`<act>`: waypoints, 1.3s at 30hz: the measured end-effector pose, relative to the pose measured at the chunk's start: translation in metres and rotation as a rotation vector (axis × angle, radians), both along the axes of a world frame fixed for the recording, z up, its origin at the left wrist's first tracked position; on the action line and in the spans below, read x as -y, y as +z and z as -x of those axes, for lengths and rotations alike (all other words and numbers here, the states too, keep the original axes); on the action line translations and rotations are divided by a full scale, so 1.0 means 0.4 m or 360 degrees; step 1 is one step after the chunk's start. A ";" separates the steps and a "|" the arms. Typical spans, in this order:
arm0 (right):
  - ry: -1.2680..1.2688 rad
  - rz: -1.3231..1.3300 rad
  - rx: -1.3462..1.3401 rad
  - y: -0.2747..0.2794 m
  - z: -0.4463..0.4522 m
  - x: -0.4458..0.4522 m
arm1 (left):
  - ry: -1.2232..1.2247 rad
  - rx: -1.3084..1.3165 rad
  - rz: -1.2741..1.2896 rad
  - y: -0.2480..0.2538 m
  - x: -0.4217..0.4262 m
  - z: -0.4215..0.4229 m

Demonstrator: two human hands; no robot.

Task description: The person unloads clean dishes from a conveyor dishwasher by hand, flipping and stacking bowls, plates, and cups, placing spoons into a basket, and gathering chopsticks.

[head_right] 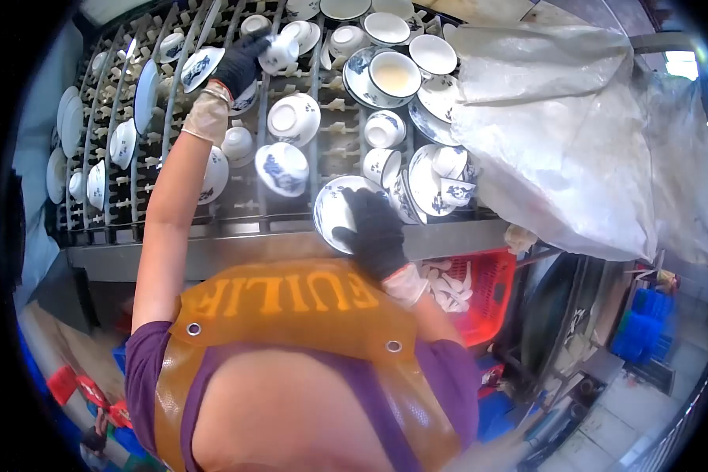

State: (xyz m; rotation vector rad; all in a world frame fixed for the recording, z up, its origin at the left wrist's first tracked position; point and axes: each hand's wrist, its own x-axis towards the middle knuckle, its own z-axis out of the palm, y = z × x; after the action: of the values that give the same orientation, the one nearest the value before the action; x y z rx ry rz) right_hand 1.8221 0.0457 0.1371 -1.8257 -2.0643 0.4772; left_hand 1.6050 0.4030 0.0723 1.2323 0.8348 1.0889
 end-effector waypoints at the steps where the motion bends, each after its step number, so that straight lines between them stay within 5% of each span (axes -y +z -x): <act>1: -0.0015 -0.0007 -0.0062 -0.003 -0.018 -0.004 | -0.0003 0.0009 -0.0232 -0.018 -0.036 0.014; 2: -0.0058 -0.0016 -0.0091 -0.013 -0.030 -0.009 | 0.0137 -0.0601 -0.1310 0.009 -0.042 0.036; 5: -0.0014 0.0026 -0.0139 -0.025 -0.029 -0.052 | 0.0137 -0.0414 -0.0084 0.038 -0.082 0.016; 7: 0.0191 -0.0055 -0.0018 -0.057 -0.016 -0.094 | 0.0139 -0.0996 -0.0173 -0.010 -0.121 0.014; 9: 0.0327 0.0063 -0.0002 -0.056 0.006 -0.140 | -0.0038 -0.1477 -0.0693 0.030 -0.085 0.003; 13: 0.0494 0.0348 0.0068 -0.042 -0.013 -0.191 | -0.0083 -0.0778 0.0149 0.092 -0.015 -0.015; 17: 0.0597 0.0607 -0.0021 -0.008 -0.041 -0.231 | -0.0070 -0.0368 0.0277 0.053 0.001 -0.001; 21: 0.0719 0.0380 -0.0001 0.105 -0.089 -0.245 | -0.0241 -0.0848 -0.0277 0.036 0.012 -0.029; 24: 0.0284 0.0145 0.0149 0.169 -0.090 -0.231 | -0.0175 -0.1368 -0.0329 0.028 0.016 -0.073; 25: 0.0180 0.0147 0.0174 0.185 -0.086 -0.232 | -0.0032 -0.1699 -0.0661 -0.002 0.006 -0.090; 26: 0.0125 0.0072 0.0129 0.145 -0.079 -0.238 | 0.0123 -0.2015 -0.1006 -0.016 -0.004 -0.107; 29: 0.0130 -0.0239 -0.0320 0.038 -0.042 -0.252 | 0.0370 -0.1974 -0.1385 0.058 0.060 -0.180; 33: 0.0218 -0.0295 -0.0132 0.048 -0.087 -0.410 | 0.0119 -0.2275 -0.1382 0.087 0.062 -0.265; 35: 0.0411 -0.0840 0.0432 -0.034 -0.094 -0.503 | -0.0014 -0.2475 -0.1299 0.053 0.049 -0.290; 39: 0.0632 -0.0741 0.0886 -0.121 -0.125 -0.618 | -0.0163 -0.2759 -0.1217 0.057 0.074 -0.316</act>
State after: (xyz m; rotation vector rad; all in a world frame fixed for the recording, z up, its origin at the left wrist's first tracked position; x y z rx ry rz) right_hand 1.8721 0.2930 0.0886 -1.3675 -2.6252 -0.4548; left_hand 1.7314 0.3733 0.0951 2.8721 1.5828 -0.0968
